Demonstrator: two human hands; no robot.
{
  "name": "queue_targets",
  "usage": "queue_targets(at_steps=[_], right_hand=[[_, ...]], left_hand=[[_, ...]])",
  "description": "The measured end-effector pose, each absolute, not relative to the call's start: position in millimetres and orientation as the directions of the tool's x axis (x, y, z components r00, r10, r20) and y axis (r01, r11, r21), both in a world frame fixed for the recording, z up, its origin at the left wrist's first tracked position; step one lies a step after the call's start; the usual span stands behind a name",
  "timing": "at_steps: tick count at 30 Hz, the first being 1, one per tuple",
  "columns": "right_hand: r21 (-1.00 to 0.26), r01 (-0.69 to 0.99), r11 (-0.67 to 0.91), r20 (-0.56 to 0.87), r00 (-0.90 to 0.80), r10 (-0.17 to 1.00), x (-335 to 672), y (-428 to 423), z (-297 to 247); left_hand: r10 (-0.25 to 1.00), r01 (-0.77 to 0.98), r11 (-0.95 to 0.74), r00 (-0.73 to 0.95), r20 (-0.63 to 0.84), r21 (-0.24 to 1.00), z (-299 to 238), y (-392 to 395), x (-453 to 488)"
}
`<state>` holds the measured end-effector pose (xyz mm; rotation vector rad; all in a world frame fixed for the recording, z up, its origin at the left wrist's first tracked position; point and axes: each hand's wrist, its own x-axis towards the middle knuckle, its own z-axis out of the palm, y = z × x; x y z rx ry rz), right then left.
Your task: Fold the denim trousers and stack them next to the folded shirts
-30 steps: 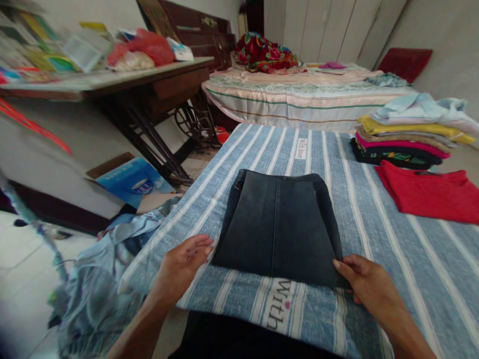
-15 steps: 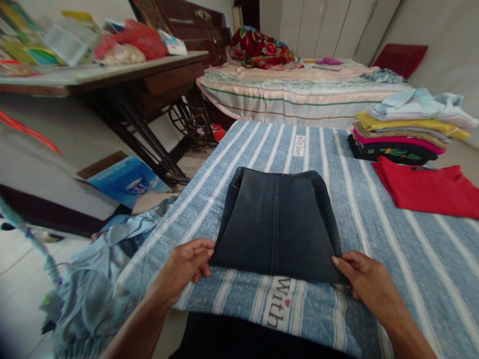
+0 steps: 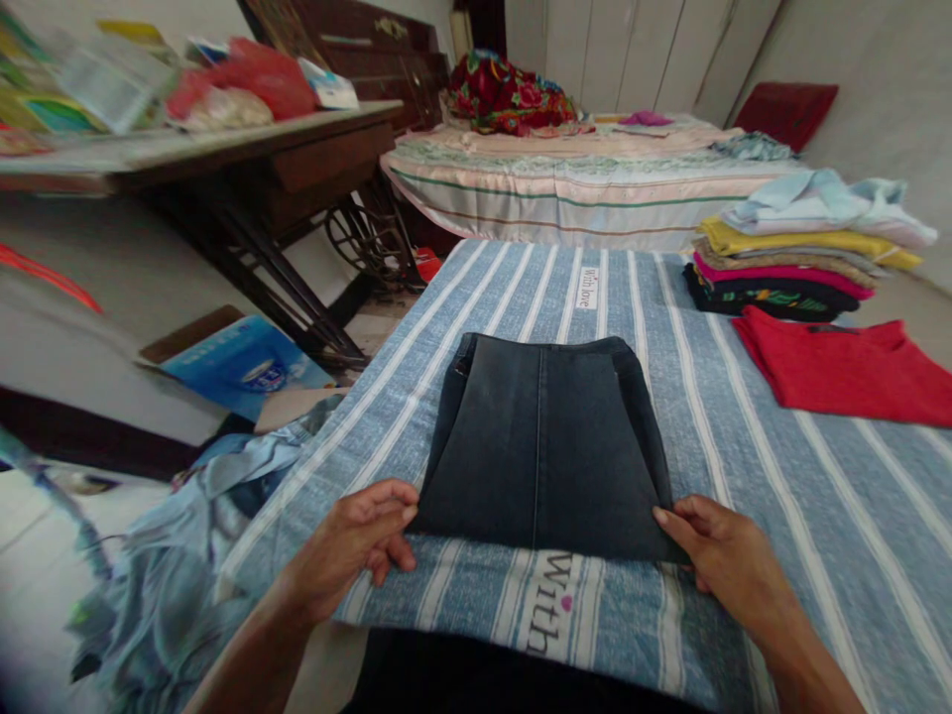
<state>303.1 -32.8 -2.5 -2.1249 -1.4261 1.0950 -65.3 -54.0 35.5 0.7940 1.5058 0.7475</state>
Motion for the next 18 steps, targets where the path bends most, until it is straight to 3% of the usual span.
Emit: queue_targets(at_steps=[7, 18], right_hand=[[-0.679, 0.61, -0.409, -0.398, 0.162, 0.903, 305, -33, -7], [-0.709, 0.584, -0.396, -0.397, 0.133, 0.908, 306, -33, -11]], left_hand=[[0.809, 0.066, 0.588, -0.047, -0.586, 0.806, 33, -51, -64], [0.805, 0.103, 0.581, -0.217, -0.551, 0.808, 35, -49, -54]])
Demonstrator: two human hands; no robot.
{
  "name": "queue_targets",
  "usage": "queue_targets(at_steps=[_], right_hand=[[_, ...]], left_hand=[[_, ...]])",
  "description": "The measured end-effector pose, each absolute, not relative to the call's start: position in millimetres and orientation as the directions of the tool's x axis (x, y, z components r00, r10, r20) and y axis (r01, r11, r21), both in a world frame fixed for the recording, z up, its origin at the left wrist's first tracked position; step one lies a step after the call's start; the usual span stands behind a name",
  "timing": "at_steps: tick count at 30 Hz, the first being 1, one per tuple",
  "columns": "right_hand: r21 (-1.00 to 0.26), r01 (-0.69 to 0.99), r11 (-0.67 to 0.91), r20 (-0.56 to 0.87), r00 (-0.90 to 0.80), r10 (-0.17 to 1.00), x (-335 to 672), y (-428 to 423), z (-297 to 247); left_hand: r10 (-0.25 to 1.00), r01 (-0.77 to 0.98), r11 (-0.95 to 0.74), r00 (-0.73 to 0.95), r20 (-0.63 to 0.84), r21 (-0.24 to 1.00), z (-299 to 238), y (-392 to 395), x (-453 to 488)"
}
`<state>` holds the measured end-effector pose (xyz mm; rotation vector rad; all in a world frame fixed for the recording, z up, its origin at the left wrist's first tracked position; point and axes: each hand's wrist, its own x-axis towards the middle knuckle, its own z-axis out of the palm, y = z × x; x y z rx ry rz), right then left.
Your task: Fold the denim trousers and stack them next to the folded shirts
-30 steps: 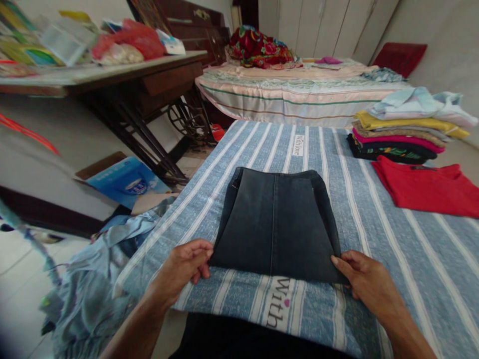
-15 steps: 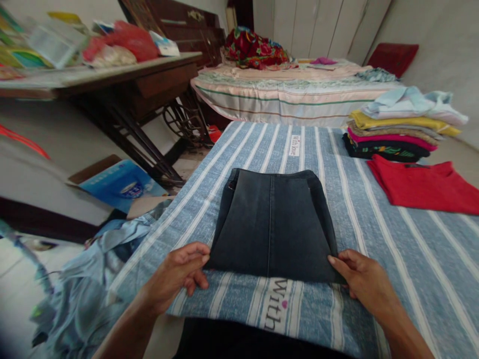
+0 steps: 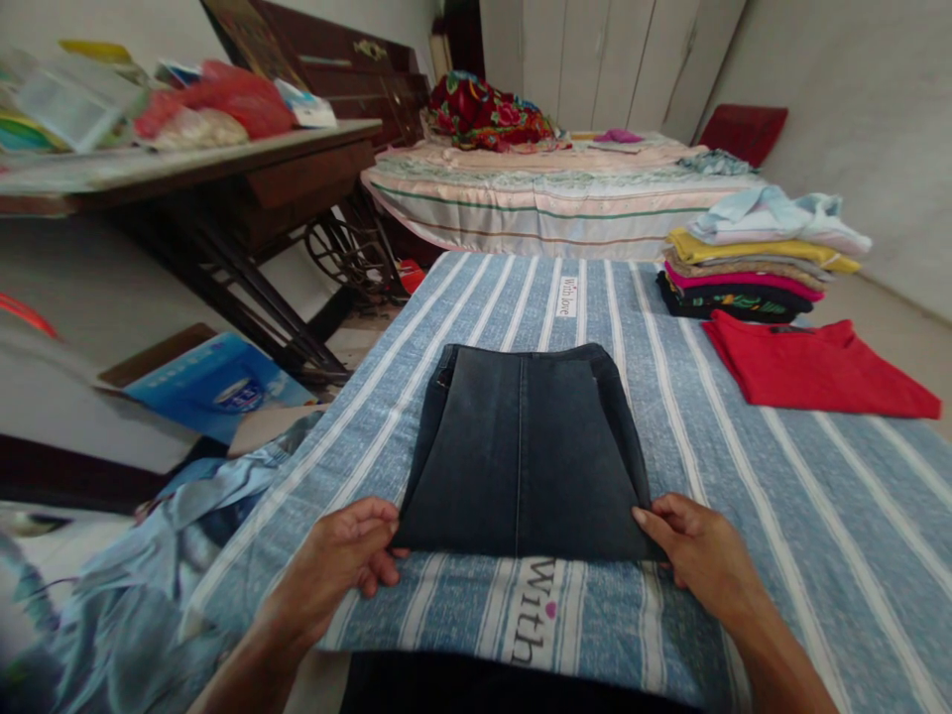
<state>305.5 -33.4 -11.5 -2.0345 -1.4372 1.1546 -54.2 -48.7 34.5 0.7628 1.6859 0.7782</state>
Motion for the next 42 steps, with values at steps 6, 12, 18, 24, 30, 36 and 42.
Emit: queue_targets(at_steps=[6, 12, 18, 24, 30, 36, 42], right_hand=[[-0.708, 0.594, -0.381, -0.387, 0.126, 0.914, 308, -34, -16], [-0.712, 0.605, -0.358, -0.371, 0.108, 0.922, 310, -33, -19], [-0.438, 0.851, -0.289, -0.076, 0.286, 0.955, 301, -38, 0], [-0.47, 0.824, 0.316, 0.434, -0.095, 0.896, 223, -22, 27], [-0.3, 0.723, 0.622, 0.528, -0.417, 0.739, 146, 17, 24], [-0.304, 0.745, 0.594, 0.452, -0.436, 0.778, 132, 24, -7], [-0.318, 0.743, 0.588, 0.432, -0.438, 0.788, 135, 25, -11]], left_hand=[[0.838, 0.149, 0.536, -0.215, -0.502, 0.831, 32, -51, -57], [0.853, 0.244, 0.521, -0.187, -0.487, 0.818, 26, -47, -61], [0.861, 0.372, 0.507, -0.166, -0.482, 0.777, 28, -41, -71], [0.924, 0.447, 0.381, -0.202, -0.323, 0.81, 37, -25, -75], [0.952, 0.516, 0.255, -0.283, -0.118, 0.817, 28, 18, -67], [0.954, 0.556, 0.199, -0.298, -0.029, 0.807, 11, 37, -64], [0.937, 0.546, 0.202, -0.348, 0.001, 0.813, 1, 36, -63]])
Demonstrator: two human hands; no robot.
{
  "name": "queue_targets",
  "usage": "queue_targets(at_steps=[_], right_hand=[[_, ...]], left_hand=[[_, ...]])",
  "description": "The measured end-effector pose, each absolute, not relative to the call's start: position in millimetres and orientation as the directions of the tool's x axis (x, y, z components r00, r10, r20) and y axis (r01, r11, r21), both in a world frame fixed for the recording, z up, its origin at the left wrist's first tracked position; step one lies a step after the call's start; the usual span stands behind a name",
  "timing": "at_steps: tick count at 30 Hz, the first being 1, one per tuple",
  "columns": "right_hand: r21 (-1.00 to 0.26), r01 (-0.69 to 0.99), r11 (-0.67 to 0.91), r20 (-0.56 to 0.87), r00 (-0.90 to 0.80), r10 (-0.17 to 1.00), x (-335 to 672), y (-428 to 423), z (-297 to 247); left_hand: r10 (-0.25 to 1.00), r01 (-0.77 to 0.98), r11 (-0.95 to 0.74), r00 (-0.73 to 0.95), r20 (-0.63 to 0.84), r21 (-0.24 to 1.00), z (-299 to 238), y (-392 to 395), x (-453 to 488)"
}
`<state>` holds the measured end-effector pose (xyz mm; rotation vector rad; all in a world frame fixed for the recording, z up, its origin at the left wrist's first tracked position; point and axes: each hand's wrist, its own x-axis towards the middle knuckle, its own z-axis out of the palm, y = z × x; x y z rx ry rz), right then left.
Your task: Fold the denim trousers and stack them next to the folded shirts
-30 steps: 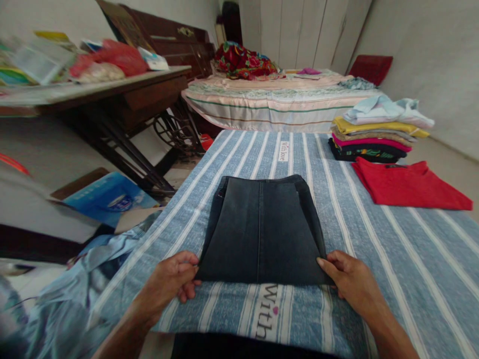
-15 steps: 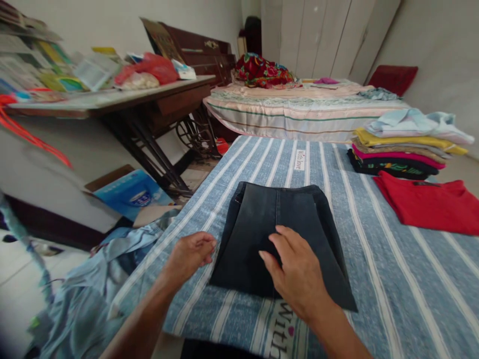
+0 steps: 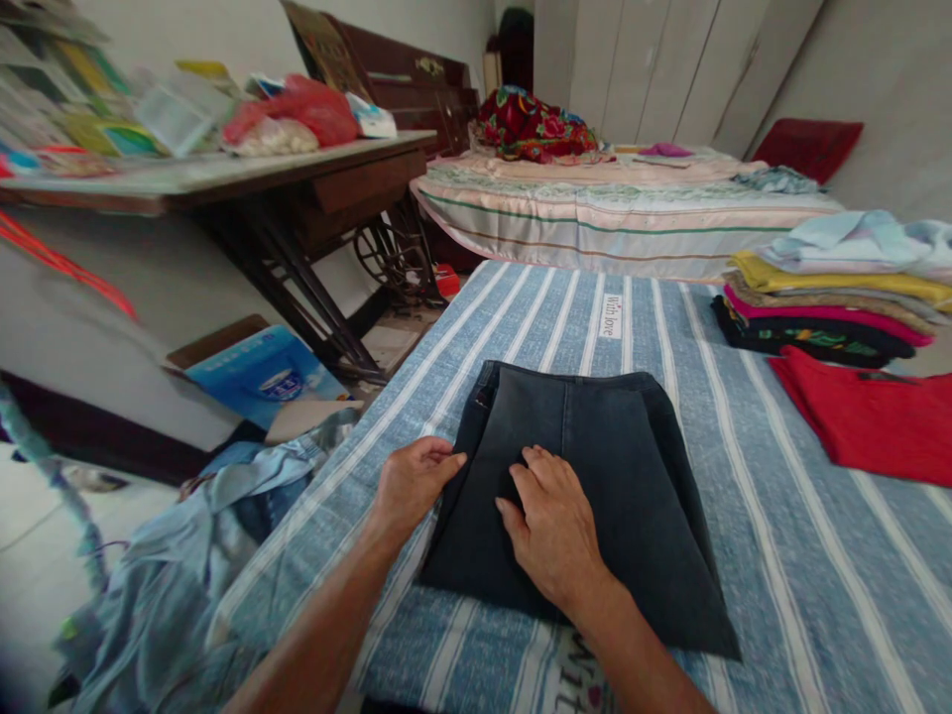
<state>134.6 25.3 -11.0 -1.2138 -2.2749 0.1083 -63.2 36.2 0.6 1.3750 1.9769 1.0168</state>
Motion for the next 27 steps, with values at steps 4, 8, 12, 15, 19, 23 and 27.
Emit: queue_targets(at_steps=[4, 8, 12, 15, 19, 23, 27], right_hand=[[-0.306, 0.748, 0.589, 0.427, -0.445, 0.787, 134, 25, -9], [-0.309, 0.741, 0.596, 0.432, -0.449, 0.782, 134, 24, -7], [-0.325, 0.738, 0.592, 0.433, -0.44, 0.786, 133, 24, -5], [-0.337, 0.735, 0.589, 0.431, -0.436, 0.79, 134, 25, -4], [-0.348, 0.73, 0.588, 0.419, -0.44, 0.794, 134, 25, -3], [-0.356, 0.726, 0.588, 0.417, -0.439, 0.796, 134, 25, -3], [-0.365, 0.726, 0.582, 0.42, -0.43, 0.799, 134, 25, -4]], left_hand=[[0.933, 0.52, 0.198, -0.361, 0.003, 0.831, 1, 36, -61], [0.93, 0.522, 0.193, -0.367, 0.014, 0.831, 1, 36, -59], [0.927, 0.518, 0.178, -0.374, 0.034, 0.836, 1, 37, -59], [0.929, 0.519, 0.191, -0.37, 0.017, 0.833, 3, 36, -61], [0.936, 0.503, 0.212, -0.352, -0.026, 0.838, 6, 36, -66], [0.921, 0.385, 0.24, -0.379, -0.085, 0.891, 6, 35, -69], [0.907, 0.287, 0.256, -0.402, -0.126, 0.923, 9, 33, -72]])
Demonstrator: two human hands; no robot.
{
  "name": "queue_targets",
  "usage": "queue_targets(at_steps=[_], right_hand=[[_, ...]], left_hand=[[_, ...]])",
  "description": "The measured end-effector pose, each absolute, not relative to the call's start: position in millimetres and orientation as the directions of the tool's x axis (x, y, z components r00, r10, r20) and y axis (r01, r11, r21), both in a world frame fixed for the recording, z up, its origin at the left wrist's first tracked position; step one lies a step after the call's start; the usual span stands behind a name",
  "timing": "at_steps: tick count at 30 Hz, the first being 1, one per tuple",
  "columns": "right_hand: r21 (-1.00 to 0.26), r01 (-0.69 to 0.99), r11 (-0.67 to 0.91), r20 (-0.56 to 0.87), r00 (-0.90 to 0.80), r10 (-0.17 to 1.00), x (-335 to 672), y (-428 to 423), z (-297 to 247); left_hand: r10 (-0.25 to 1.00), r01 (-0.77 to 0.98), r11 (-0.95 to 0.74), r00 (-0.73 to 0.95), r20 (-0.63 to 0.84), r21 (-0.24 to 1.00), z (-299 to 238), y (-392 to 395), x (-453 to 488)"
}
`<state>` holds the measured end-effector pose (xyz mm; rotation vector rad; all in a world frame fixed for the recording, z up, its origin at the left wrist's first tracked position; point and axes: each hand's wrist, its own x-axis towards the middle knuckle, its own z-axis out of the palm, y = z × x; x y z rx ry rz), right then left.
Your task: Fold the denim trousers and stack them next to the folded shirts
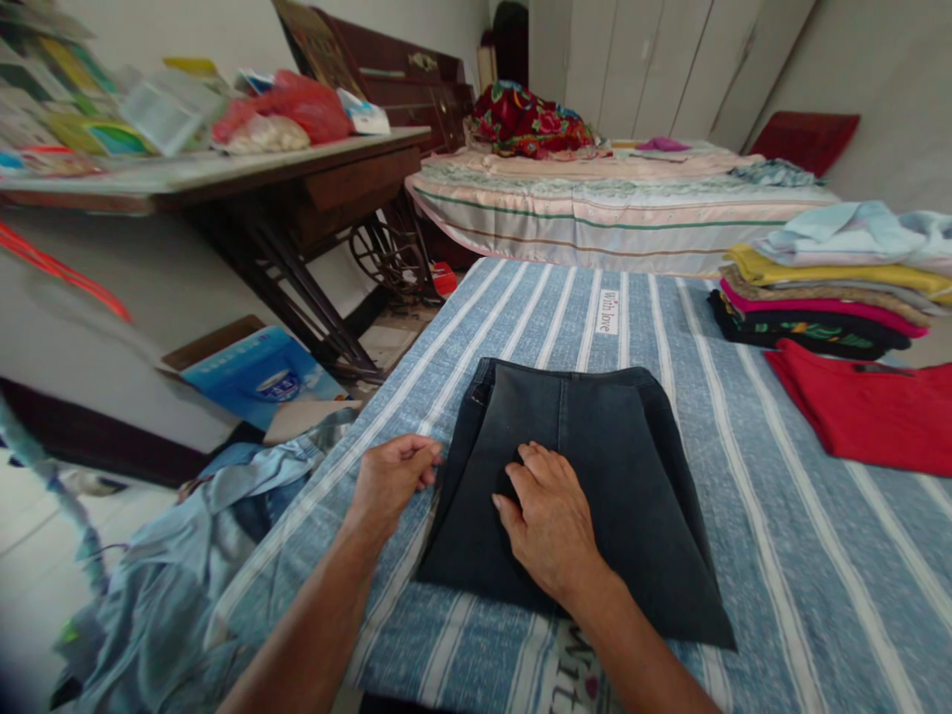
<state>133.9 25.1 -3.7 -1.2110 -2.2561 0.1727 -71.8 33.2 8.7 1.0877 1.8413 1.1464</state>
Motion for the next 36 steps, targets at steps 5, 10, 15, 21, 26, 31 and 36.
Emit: queue_targets(at_steps=[5, 10, 15, 21, 26, 31, 36], right_hand=[[-0.383, 0.725, 0.572, 0.405, -0.425, 0.81, 133, 25, -2], [-0.398, 0.722, 0.565, 0.387, -0.426, 0.817, 133, 26, 1], [-0.416, 0.71, 0.569, 0.389, -0.426, 0.816, 133, 27, 0], [-0.433, 0.704, 0.563, 0.382, -0.423, 0.822, 132, 27, 0], [-0.436, 0.706, 0.558, 0.36, -0.432, 0.827, 132, 28, 1], [-0.44, 0.71, 0.549, 0.354, -0.425, 0.833, 133, 28, 2], [-0.453, 0.702, 0.55, 0.357, -0.422, 0.833, 133, 28, 2]], left_hand=[[0.943, 0.401, 0.18, -0.33, -0.042, 0.898, 22, 30, -65], [0.997, 0.571, 0.022, -0.074, 0.025, 0.821, 40, 39, -40], [0.992, 0.765, -0.105, 0.033, 0.123, 0.636, 36, 65, -23], [0.981, 0.849, -0.114, 0.014, 0.194, 0.515, 22, 78, -22], [0.983, 0.896, -0.105, 0.029, 0.18, 0.432, 21, 75, -19], [0.988, 0.967, -0.123, 0.099, 0.117, 0.224, 28, 76, -10], [0.982, 0.978, -0.186, 0.183, 0.04, 0.092, 36, 82, -6]])
